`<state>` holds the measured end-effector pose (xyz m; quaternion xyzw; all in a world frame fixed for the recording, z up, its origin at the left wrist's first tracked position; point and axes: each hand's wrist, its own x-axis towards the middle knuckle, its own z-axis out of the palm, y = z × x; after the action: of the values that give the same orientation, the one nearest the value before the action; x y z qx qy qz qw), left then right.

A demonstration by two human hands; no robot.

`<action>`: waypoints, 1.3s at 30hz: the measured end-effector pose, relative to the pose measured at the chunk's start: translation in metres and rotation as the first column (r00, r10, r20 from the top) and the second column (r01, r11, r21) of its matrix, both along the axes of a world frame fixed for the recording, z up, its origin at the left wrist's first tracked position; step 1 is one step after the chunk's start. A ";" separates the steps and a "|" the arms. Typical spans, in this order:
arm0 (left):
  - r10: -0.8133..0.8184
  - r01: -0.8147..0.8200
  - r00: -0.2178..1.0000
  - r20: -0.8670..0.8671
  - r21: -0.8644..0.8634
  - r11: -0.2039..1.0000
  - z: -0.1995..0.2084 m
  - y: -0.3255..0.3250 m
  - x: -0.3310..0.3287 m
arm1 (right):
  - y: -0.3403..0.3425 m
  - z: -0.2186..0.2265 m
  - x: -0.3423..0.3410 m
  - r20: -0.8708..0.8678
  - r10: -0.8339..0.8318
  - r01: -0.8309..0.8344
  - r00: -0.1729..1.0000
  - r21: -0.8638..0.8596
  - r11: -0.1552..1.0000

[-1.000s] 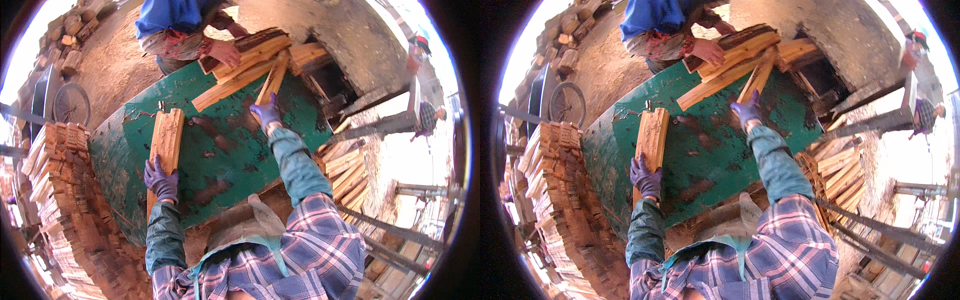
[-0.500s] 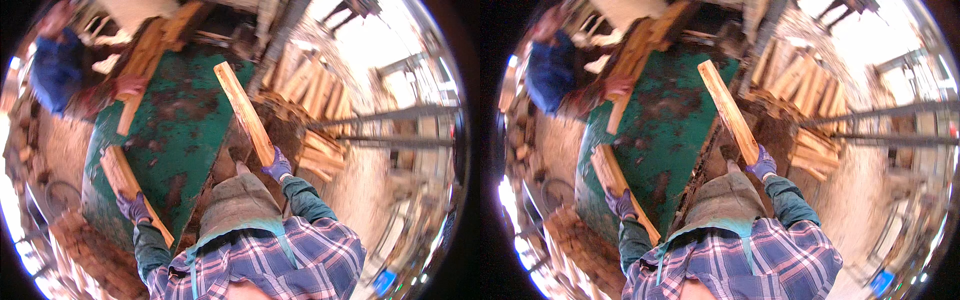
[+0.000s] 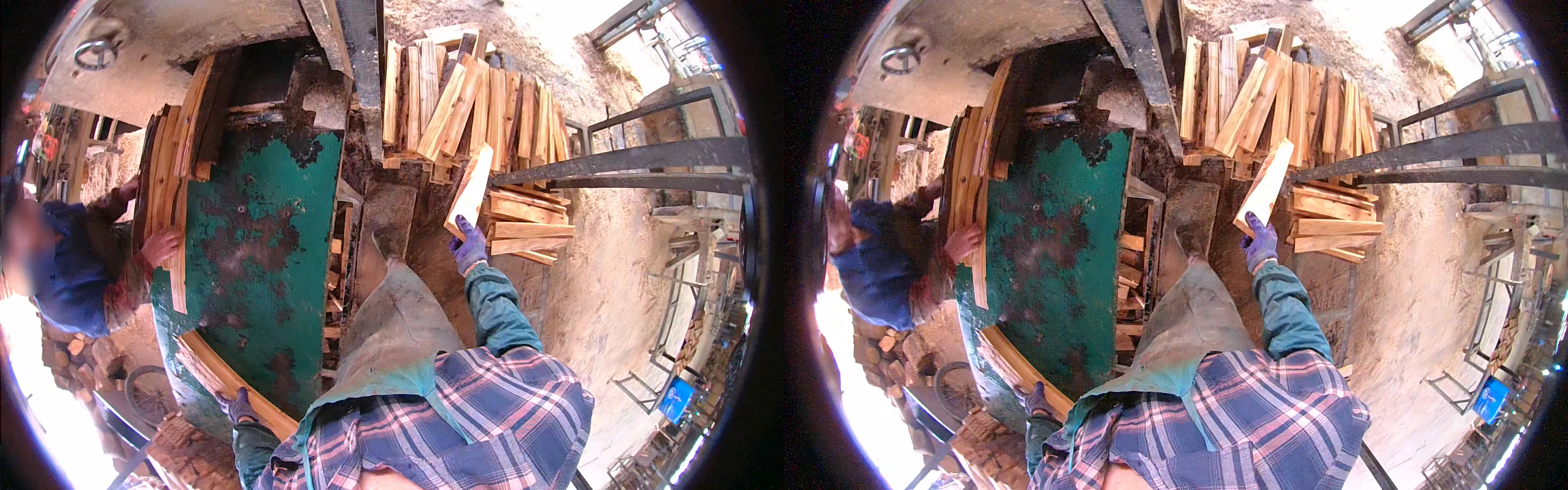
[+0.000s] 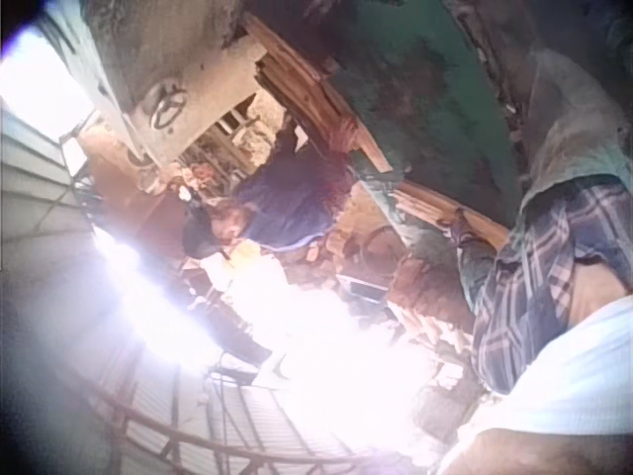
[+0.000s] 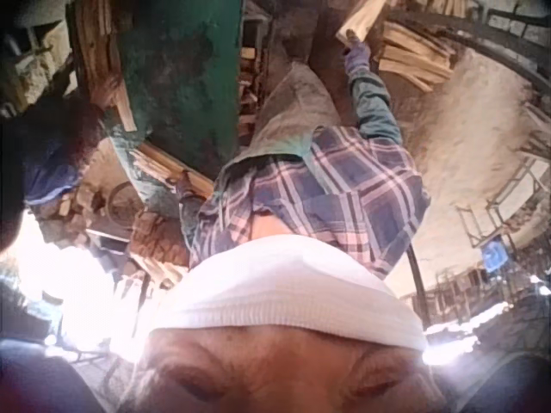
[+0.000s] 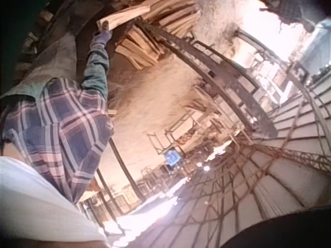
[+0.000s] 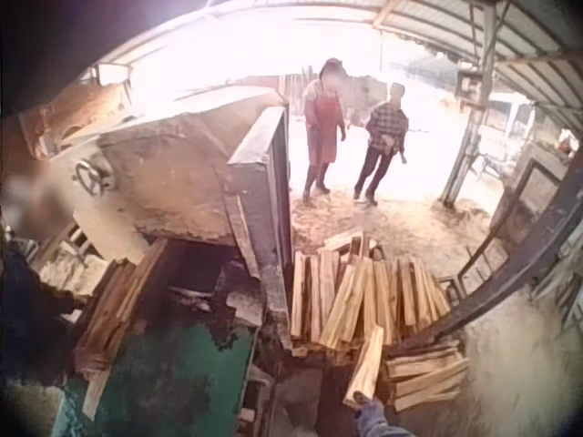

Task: The person picks up wooden planks from a green workbench and stacks them on a nearby pile. The person handles the planks one by one, aligning them carefully before placing them on the growing stack.

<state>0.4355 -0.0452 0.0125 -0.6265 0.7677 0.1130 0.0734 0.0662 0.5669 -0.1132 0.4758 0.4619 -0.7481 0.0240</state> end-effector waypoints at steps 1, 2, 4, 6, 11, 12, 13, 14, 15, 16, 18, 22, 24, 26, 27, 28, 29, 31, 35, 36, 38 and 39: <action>0.063 -0.070 0.988 0.144 0.042 0.997 0.002 -0.002 -0.005 | -0.006 0.002 -0.002 0.006 -0.013 0.014 1.000 -0.080 0.997; 0.088 -0.101 0.987 0.138 0.095 0.990 -0.001 -0.009 -0.002 | -0.010 0.008 -0.003 0.029 -0.012 0.015 1.000 -0.114 0.993; 0.143 -0.163 0.983 0.115 0.185 0.969 -0.019 -0.046 0.029 | -0.024 0.033 -0.011 0.106 0.022 0.000 0.994 -0.200 0.980; 0.235 -0.193 0.965 -0.118 0.287 0.938 -0.045 -0.051 0.054 | -0.030 0.100 -0.033 0.201 0.174 -0.102 0.964 -0.326 0.940; 0.169 -0.150 0.983 -0.067 0.231 0.961 -0.053 -0.054 0.029 | -0.007 0.115 -0.131 0.099 0.073 -0.015 0.992 -0.490 0.872; 0.150 -0.142 0.988 -0.029 0.195 0.971 -0.058 -0.048 0.034 | -0.016 0.141 -0.157 0.053 0.048 -0.024 0.997 -0.380 0.924; 0.132 -0.132 0.991 0.011 0.158 0.979 -0.062 -0.041 0.039 | -0.004 0.128 -0.182 0.113 -0.009 0.056 0.994 -0.416 0.908; 0.082 -0.089 0.995 0.062 0.114 0.989 -0.054 -0.045 0.021 | 0.024 0.103 -0.201 0.186 -0.095 0.171 0.978 -0.448 0.877; 0.070 -0.078 0.993 0.099 0.079 0.994 -0.059 -0.040 0.029 | 0.042 0.082 -0.214 0.103 -0.096 0.136 0.990 -0.533 0.835; 0.040 -0.047 0.986 0.160 0.042 0.998 -0.057 -0.038 0.022 | 0.045 0.086 -0.215 0.149 -0.115 0.172 0.982 -0.464 0.869; 0.052 -0.058 0.990 0.131 0.040 0.998 -0.053 -0.039 0.031 | 0.053 0.088 -0.212 0.191 -0.174 0.228 0.966 -0.317 0.921; 0.110 -0.128 0.933 0.342 0.029 0.991 -0.036 -0.004 -0.017 | 0.087 0.086 -0.205 0.208 0.156 -0.061 0.966 -0.402 0.914; 0.162 -0.148 0.892 0.421 -0.067 0.987 -0.042 0.001 -0.018 | 0.069 0.099 -0.183 0.243 0.240 -0.076 0.940 -0.538 0.840; 0.195 -0.147 0.890 0.413 -0.147 0.978 -0.056 -0.007 0.002 | 0.038 0.121 -0.153 0.172 0.180 -0.100 0.968 -0.394 0.914; 0.198 -0.166 0.901 0.386 -0.115 0.979 -0.051 0.001 -0.009 | 0.038 0.124 -0.137 0.167 0.125 -0.051 0.978 -0.387 0.921; 0.207 -0.174 0.887 0.412 -0.116 0.978 -0.045 0.006 -0.012 | 0.037 0.124 -0.120 0.170 0.073 -0.001 0.983 -0.391 0.921; 0.209 -0.175 0.874 0.439 -0.116 0.978 -0.041 0.008 -0.017 | 0.038 0.119 -0.103 0.157 0.047 0.004 0.986 -0.309 0.951; 0.223 -0.187 0.849 0.480 -0.121 0.975 -0.038 0.013 -0.020 | 0.026 0.143 -0.080 0.124 0.102 -0.088 0.987 -0.111 0.990; 0.216 -0.187 0.862 0.459 -0.108 0.976 -0.037 0.011 -0.025 | 0.042 0.135 -0.065 0.136 0.121 -0.140 0.983 0.141 0.980; 0.217 -0.192 0.868 0.447 -0.101 0.976 -0.038 0.011 -0.023 | 0.049 0.134 -0.069 0.150 0.102 -0.127 0.983 0.172 0.977; 0.218 -0.203 0.887 0.407 -0.080 0.976 -0.039 0.007 -0.018 | 0.059 0.131 -0.078 0.229 0.257 -0.319 0.939 0.300 0.899; 0.213 -0.202 0.900 0.380 -0.070 0.977 -0.040 0.000 -0.015 | 0.066 0.122 -0.083 0.277 0.311 -0.395 0.909 0.336 0.855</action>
<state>0.4207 -0.0449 -0.0273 -0.7155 0.6688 -0.0161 0.2013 -0.0164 0.6327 0.0093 0.4546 0.6742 -0.5702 0.1170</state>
